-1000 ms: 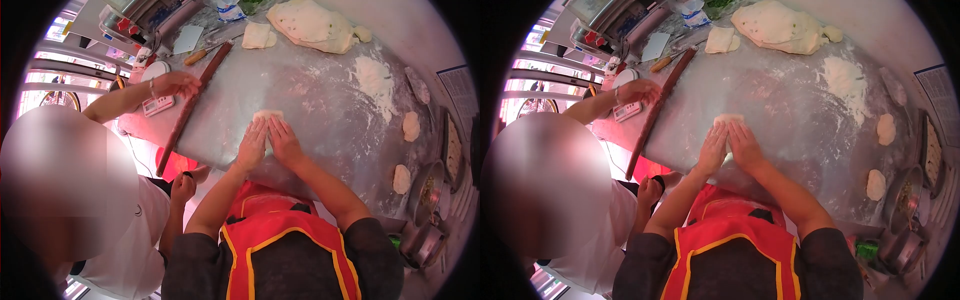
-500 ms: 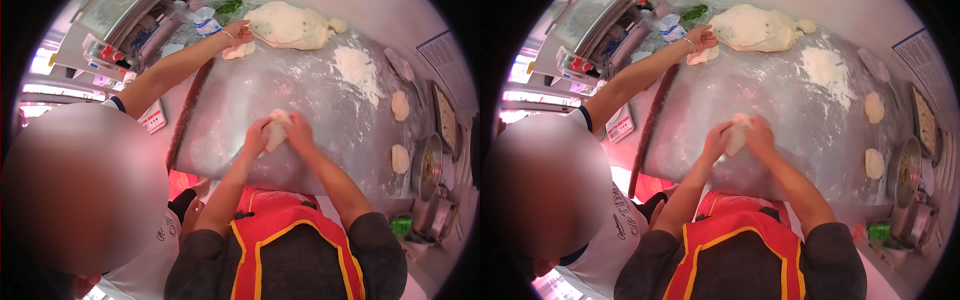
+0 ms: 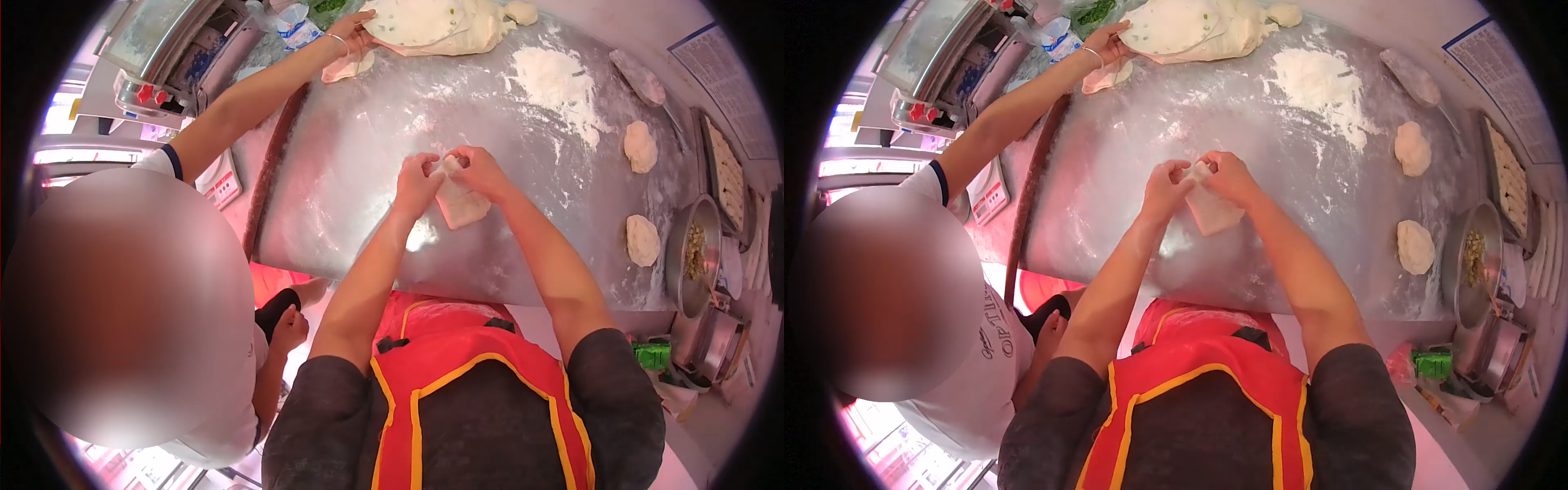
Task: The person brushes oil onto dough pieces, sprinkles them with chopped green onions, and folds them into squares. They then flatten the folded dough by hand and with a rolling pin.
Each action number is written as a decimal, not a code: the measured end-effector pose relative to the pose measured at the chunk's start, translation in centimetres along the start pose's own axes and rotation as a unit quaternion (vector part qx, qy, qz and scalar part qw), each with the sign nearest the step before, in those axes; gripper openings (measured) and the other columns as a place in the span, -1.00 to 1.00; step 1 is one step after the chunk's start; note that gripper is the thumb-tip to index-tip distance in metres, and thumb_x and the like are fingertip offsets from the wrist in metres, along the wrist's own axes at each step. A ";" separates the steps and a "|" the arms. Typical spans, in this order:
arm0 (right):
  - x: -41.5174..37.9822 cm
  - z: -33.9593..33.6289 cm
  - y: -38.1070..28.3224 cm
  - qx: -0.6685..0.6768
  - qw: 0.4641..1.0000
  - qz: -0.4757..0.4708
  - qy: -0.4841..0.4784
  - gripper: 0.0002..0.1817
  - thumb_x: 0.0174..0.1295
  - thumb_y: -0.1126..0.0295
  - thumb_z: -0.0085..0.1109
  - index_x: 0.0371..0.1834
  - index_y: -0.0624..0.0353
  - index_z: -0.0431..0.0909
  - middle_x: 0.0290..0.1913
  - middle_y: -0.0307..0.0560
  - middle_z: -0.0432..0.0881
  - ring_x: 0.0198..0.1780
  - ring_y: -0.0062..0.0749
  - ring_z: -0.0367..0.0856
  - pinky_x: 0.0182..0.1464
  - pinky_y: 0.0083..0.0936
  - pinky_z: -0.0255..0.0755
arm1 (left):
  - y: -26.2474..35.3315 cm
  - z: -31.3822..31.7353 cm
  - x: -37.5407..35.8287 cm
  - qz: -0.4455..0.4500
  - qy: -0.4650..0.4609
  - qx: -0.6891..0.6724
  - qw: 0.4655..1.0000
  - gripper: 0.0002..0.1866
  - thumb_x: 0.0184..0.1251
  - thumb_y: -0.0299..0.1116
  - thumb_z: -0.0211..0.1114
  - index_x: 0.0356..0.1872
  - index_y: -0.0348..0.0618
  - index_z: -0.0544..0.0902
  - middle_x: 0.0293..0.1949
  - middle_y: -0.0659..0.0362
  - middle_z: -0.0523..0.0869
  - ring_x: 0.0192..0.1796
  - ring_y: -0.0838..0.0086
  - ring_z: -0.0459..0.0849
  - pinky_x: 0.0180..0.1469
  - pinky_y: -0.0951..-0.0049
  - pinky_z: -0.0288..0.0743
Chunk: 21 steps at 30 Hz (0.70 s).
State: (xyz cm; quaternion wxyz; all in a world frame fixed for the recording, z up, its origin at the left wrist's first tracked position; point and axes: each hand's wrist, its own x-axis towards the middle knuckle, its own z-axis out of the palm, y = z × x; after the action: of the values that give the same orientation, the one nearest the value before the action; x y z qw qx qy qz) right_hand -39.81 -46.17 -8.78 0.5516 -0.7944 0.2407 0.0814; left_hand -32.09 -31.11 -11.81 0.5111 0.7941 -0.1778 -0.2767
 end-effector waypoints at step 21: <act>-9.9 1.8 6.4 0.392 0.896 0.184 0.093 -0.44 0.45 0.10 -0.05 0.30 0.35 0.34 0.14 0.18 0.53 0.16 -0.01 0.54 0.24 -0.20 0.42 | 2.7 0.7 -3.2 -0.159 -0.118 0.164 0.966 -0.60 0.13 -0.22 0.41 -0.04 -0.16 0.59 -0.08 -0.05 0.65 0.05 0.10 0.60 0.04 0.23 0.50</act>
State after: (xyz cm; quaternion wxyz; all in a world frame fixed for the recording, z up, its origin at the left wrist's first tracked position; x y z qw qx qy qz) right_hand -51.24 -43.39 -10.87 0.7689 -0.4590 0.4451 0.0062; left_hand -34.99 -30.91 -8.72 0.2981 0.8470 -0.1510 -0.4134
